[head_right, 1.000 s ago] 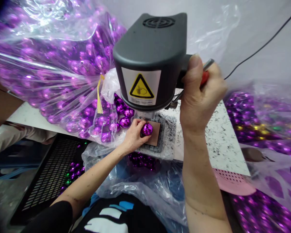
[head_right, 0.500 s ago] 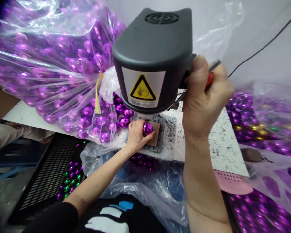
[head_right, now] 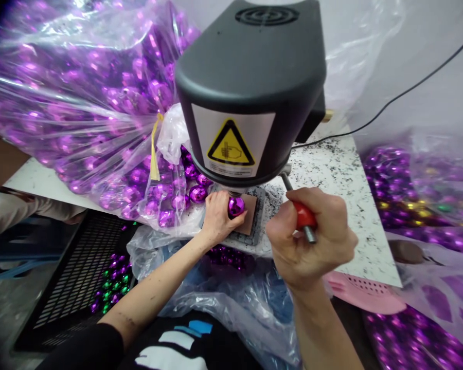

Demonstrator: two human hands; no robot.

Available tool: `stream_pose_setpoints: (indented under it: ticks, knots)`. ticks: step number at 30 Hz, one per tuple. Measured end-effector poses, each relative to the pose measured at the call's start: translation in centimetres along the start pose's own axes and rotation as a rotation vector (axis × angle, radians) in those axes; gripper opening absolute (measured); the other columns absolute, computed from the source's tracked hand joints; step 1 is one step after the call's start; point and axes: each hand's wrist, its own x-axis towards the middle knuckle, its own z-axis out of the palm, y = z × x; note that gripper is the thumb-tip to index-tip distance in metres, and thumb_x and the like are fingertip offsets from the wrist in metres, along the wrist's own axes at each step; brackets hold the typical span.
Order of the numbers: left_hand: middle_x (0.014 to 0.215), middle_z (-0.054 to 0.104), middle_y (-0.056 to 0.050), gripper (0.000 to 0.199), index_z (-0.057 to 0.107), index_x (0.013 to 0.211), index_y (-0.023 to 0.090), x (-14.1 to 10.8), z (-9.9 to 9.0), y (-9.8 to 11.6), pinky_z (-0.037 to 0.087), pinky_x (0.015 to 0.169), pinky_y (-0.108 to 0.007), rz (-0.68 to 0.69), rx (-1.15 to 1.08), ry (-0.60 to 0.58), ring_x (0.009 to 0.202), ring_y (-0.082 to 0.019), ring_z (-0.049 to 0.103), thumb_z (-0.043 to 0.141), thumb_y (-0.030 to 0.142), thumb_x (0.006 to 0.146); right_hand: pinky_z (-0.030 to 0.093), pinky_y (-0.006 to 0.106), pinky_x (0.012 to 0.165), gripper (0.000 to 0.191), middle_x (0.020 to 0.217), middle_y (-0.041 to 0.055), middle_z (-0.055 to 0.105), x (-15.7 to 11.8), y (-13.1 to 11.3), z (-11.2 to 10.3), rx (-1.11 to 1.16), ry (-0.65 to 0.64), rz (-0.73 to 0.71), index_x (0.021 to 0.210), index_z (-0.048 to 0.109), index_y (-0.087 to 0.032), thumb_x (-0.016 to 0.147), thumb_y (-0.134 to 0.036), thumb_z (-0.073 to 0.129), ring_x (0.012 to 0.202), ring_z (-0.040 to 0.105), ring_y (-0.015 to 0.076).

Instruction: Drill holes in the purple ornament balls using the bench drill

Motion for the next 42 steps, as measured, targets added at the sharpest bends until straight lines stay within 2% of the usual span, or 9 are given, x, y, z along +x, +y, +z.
stream_pose_setpoints:
  ticks: [4,10,13,25,29,34,37,40,42]
  knots:
    - [0.106,0.063,-0.007,0.037,0.057,0.112,0.020,0.0,-0.1,0.1,0.039,0.097,-0.043,0.004,-0.009,-0.007,0.104,-0.027,0.056,0.076,0.036,0.084,0.037,0.023,0.051,0.008,0.062,-0.0029,0.054,-0.4,0.0,0.2,-0.009,-0.042,-0.088,0.084,0.065,-0.019,0.087,-0.024,0.060,0.052,0.049,0.0050]
    - [0.106,0.063,-0.007,0.038,0.057,0.112,0.020,-0.1,-0.2,0.1,0.039,0.098,-0.043,-0.001,-0.010,-0.015,0.105,-0.027,0.056,0.076,0.036,0.084,0.041,0.027,0.056,0.019,0.070,-0.0017,0.056,-2.0,0.9,0.1,-0.028,-0.045,-0.104,0.102,0.063,-0.026,0.085,-0.019,0.060,0.064,0.058,0.0109]
    - [0.107,0.064,-0.007,0.038,0.057,0.113,0.020,-0.1,-0.1,0.0,0.039,0.098,-0.043,0.013,-0.012,0.002,0.105,-0.027,0.057,0.076,0.036,0.084,0.040,0.027,0.055,0.013,0.067,-0.0025,0.056,-2.2,1.1,0.4,-0.014,-0.030,-0.119,0.096,0.063,-0.024,0.086,-0.017,0.058,0.058,0.052,0.0092]
    - [0.107,0.065,-0.008,0.040,0.055,0.111,0.020,-0.2,0.1,0.2,0.041,0.097,-0.043,-0.019,-0.014,0.009,0.105,-0.028,0.058,0.077,0.035,0.082,0.044,0.028,0.058,0.006,0.061,-0.0020,0.050,-3.1,1.2,1.8,0.050,0.071,-0.066,0.083,0.062,-0.021,0.087,-0.022,0.058,0.059,0.056,0.0114]
    - [0.107,0.065,-0.008,0.041,0.055,0.111,0.020,-0.1,0.1,0.1,0.041,0.095,-0.042,-0.017,-0.029,0.006,0.104,-0.027,0.059,0.078,0.035,0.082,0.048,0.028,0.061,0.010,0.064,-0.0007,0.055,-4.2,2.8,2.3,0.008,0.048,-0.118,0.083,0.061,-0.019,0.089,-0.022,0.054,0.064,0.057,0.0115]
    - [0.109,0.065,-0.008,0.043,0.054,0.113,0.020,-0.3,0.1,0.0,0.042,0.095,-0.042,-0.023,-0.050,0.011,0.105,-0.027,0.059,0.078,0.034,0.081,0.053,0.028,0.066,0.010,0.071,-0.0005,0.060,-5.8,4.5,2.5,-0.026,0.038,-0.154,0.096,0.062,-0.019,0.087,-0.022,0.058,0.075,0.062,0.0127]
    - [0.111,0.065,-0.008,0.041,0.054,0.113,0.021,-0.2,0.1,0.0,0.042,0.096,-0.042,-0.029,-0.061,-0.004,0.106,-0.027,0.059,0.078,0.034,0.081,0.050,0.028,0.061,0.015,0.065,-0.0011,0.056,-3.8,3.3,1.7,-0.045,0.046,-0.127,0.089,0.064,-0.019,0.092,-0.030,0.054,0.062,0.058,0.0106]
    - [0.111,0.065,-0.008,0.041,0.055,0.112,0.021,0.1,0.1,0.0,0.042,0.097,-0.042,-0.028,-0.075,-0.012,0.107,-0.027,0.059,0.078,0.033,0.081,0.035,0.022,0.049,0.027,0.070,-0.0016,0.058,0.6,1.7,1.1,-0.078,0.055,-0.049,0.090,0.064,-0.017,0.097,-0.039,0.050,0.051,0.049,0.0049]
    - [0.113,0.065,-0.008,0.041,0.055,0.113,0.021,0.2,-0.1,0.0,0.042,0.099,-0.043,-0.025,-0.101,-0.014,0.109,-0.027,0.059,0.078,0.032,0.081,0.033,0.020,0.050,0.043,0.070,-0.0017,0.052,3.6,1.2,1.4,-0.083,0.040,-0.013,0.082,0.060,-0.014,0.100,-0.049,0.043,0.052,0.047,0.0026]
